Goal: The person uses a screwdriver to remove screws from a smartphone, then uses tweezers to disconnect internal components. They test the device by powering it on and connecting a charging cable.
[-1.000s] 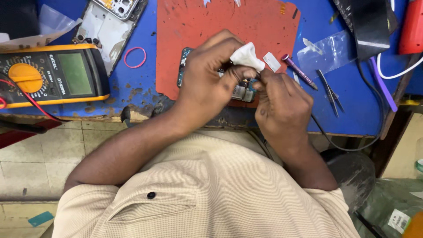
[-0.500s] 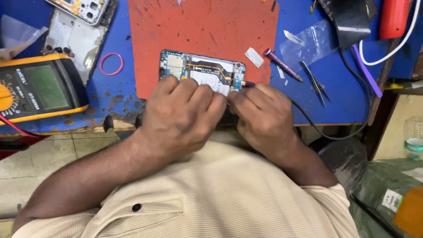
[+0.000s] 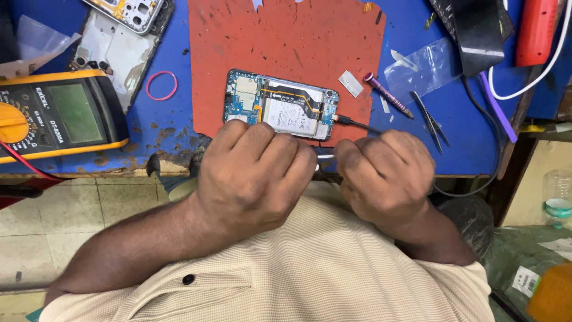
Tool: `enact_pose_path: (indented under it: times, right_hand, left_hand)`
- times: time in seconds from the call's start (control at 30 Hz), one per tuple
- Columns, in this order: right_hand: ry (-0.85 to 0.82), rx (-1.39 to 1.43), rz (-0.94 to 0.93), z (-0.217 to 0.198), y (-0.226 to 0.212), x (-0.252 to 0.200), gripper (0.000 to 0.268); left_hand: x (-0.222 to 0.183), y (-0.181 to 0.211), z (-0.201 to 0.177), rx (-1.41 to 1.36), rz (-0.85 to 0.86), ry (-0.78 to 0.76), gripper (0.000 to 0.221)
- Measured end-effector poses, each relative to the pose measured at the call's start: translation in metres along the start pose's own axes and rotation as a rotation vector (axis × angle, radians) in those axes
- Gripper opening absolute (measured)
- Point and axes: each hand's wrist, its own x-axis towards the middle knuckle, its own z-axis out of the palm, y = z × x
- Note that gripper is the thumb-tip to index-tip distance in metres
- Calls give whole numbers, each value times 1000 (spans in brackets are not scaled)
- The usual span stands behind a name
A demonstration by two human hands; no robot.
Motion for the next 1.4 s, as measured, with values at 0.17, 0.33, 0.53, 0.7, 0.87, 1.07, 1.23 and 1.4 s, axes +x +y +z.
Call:
enact_pose_path:
  times: [0.17,0.33,0.53,0.7,0.87,1.07,1.23,1.4]
  right_hand:
    - [117,-296,276,-16,43,-21,13]
    - [193,42,604,-21,82,-29,14]
    - [200,519,693,1,70,-24,13]
    - [235,647,751,5,59,-16,22]
    - [506,1051,599,20,57,-8,33]
    - [510,1337,624,47,40,8,27]
    - [297,1103,564,70,32,16,19]
    - [150,959,520,82,38,26,23]
  left_hand:
    - [28,-24,-50,87,-262,26,17]
    - [-3,-54,-39,82,-241,7,28]
    - [13,-71,10,-2,-255,15,53]
    - [29,-74,-4,-27,-266,52,46]
    - [-2,-73,-3,-139,-291,252,38]
    - [-35,-65,10,-291,-290,257,29]
    - [-52,-72,22,-253,-286,76,34]
    - [-56,-77,33,-206,-255,-9,28]
